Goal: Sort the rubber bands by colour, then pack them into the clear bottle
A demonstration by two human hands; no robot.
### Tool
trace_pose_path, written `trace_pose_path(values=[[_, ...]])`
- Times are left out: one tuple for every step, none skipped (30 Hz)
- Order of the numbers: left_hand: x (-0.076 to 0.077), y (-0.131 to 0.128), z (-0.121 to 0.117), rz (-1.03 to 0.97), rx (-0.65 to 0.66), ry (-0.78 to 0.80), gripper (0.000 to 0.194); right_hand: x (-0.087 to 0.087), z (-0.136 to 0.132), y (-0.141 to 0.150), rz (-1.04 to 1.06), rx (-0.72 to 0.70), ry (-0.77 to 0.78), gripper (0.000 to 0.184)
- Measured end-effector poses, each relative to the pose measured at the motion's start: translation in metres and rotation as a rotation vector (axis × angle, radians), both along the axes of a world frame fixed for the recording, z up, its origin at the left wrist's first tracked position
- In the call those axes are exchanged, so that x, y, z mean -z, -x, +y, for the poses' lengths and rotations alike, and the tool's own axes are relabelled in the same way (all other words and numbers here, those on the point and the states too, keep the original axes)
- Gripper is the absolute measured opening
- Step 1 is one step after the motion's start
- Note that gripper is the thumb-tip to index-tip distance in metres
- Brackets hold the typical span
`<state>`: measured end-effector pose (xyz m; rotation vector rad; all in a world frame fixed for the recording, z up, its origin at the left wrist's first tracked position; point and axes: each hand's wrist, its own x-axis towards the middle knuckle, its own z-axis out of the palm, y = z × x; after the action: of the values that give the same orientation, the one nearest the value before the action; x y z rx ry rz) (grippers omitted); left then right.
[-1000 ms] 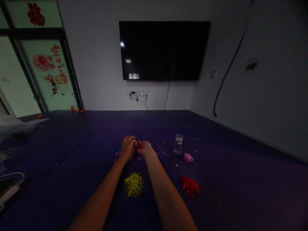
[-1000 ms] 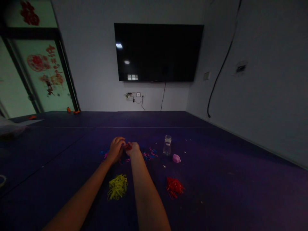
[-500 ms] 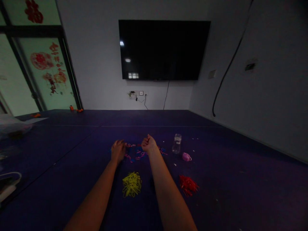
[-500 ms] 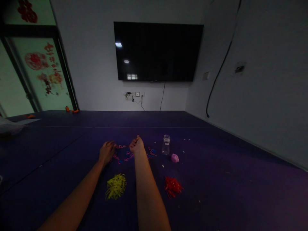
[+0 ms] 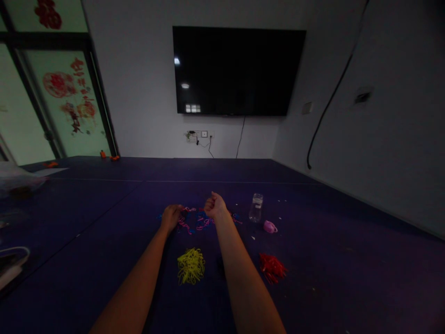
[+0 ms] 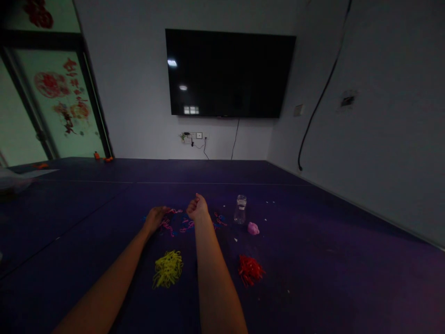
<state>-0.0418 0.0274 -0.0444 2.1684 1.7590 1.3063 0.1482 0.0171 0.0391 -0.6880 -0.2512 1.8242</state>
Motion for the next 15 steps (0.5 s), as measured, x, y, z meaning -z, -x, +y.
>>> trace_pose_path(values=[[-0.001,0.001,0.001,-0.046,0.017,-0.005,0.044,0.001,0.001,0.0,-0.005,0.003,0.003,0.035],[-0.001,0.001,0.001,-0.096,0.036,-0.009,0.046,0.002,0.001,0.001,-0.01,0.006,0.005,0.034],[-0.002,0.001,0.001,-0.146,0.053,-0.013,0.048,0.004,0.002,0.002,-0.015,0.01,0.008,0.033],[-0.002,0.0,0.001,-0.193,0.067,-0.018,0.05,0.006,0.003,0.003,-0.021,0.013,0.012,0.032],[-0.002,0.0,0.0,-0.238,0.079,-0.023,0.051,0.007,0.004,0.005,-0.028,0.015,0.018,0.031],[-0.002,-0.001,0.0,-0.28,0.089,-0.026,0.052,0.009,0.004,0.006,-0.036,0.017,0.024,0.03],[-0.003,-0.001,-0.001,-0.318,0.097,-0.027,0.051,0.011,0.005,0.008,-0.044,0.019,0.032,0.029],[-0.003,-0.001,-0.002,-0.354,0.103,-0.026,0.049,0.013,0.006,0.009,-0.053,0.021,0.04,0.029],[-0.003,-0.001,-0.003,-0.387,0.108,-0.024,0.046,0.015,0.007,0.011,-0.062,0.021,0.046,0.029],[-0.004,-0.001,-0.004,-0.416,0.113,-0.021,0.042,0.016,0.007,0.012,-0.07,0.021,0.052,0.028],[-0.004,-0.001,-0.005,-0.443,0.118,-0.015,0.038,0.018,0.008,0.014,-0.079,0.018,0.055,0.028],[-0.005,-0.002,-0.006,-0.468,0.125,-0.008,0.032,0.019,0.009,0.015,-0.087,0.013,0.055,0.028],[-0.005,-0.002,-0.007,-0.491,0.133,0.001,0.028,0.021,0.009,0.017,-0.096,0.006,0.052,0.028],[-0.006,-0.003,-0.007,-0.514,0.142,0.012,0.024,0.022,0.01,0.019,-0.104,-0.003,0.046,0.027],[-0.007,-0.003,-0.008,-0.536,0.152,0.024,0.021,0.024,0.011,0.021,-0.114,-0.012,0.038,0.026]])
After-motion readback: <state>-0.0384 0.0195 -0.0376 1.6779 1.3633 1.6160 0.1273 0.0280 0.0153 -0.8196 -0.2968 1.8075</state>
